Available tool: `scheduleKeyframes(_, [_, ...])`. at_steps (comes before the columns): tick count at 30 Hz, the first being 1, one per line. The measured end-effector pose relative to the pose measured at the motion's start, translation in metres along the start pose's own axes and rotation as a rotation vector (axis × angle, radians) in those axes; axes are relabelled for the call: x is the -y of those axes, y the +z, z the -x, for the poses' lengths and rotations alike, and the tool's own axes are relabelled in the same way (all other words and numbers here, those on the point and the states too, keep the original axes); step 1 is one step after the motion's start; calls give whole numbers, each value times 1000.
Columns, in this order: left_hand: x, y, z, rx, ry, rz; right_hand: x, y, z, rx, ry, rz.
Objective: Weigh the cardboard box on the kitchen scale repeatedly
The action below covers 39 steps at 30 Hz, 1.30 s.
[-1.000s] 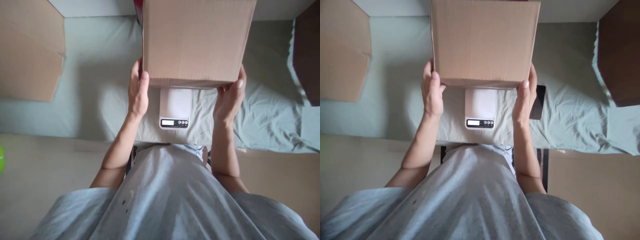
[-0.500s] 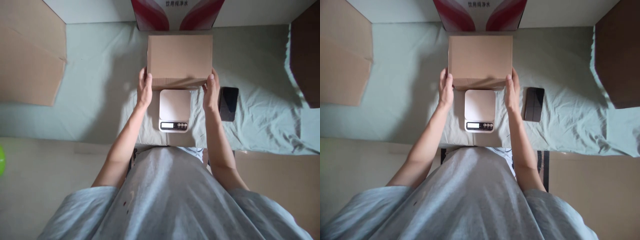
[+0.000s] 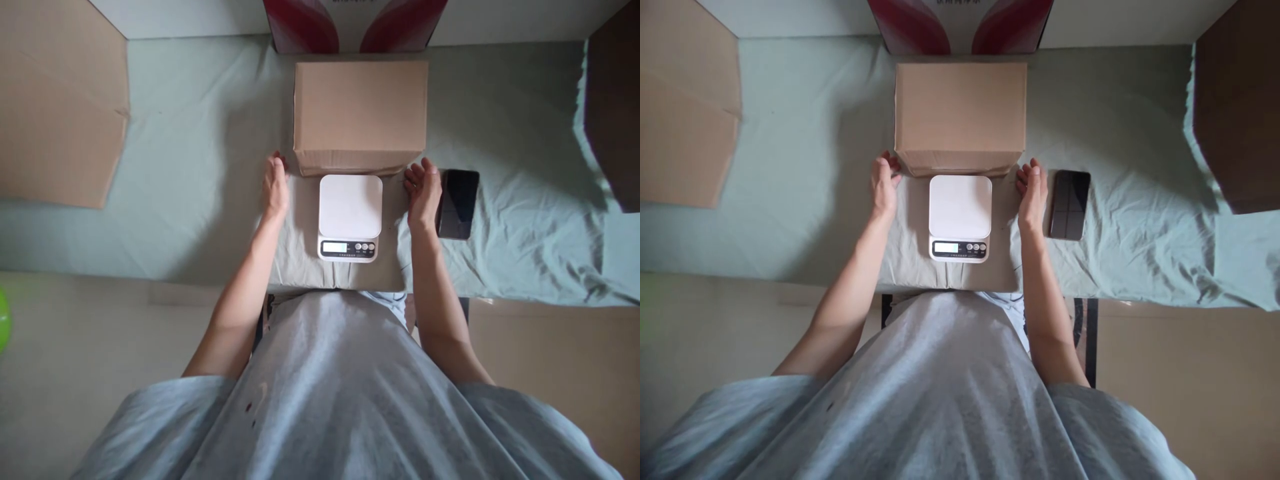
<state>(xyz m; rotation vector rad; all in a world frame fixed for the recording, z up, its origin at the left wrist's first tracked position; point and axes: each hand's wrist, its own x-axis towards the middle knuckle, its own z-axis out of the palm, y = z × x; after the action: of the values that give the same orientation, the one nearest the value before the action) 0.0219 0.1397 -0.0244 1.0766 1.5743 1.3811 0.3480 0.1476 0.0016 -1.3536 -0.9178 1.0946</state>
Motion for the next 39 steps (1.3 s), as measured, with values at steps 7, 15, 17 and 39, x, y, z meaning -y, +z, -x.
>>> scheduleKeyframes(7, [-12,4,-1,-66,-176,-25,2,1,0,-16,-6,7])
scheduleKeyframes(15, [-36,9,10,-99,-233,-33,9,3,-2,-51,49,24])
scheduleKeyframes(17, [-39,9,10,-98,-238,-33,14,3,-2,-53,60,40])
scheduleKeyframes(39, [-147,-2,83,67,181,-30,97,4,61,132,-314,133])
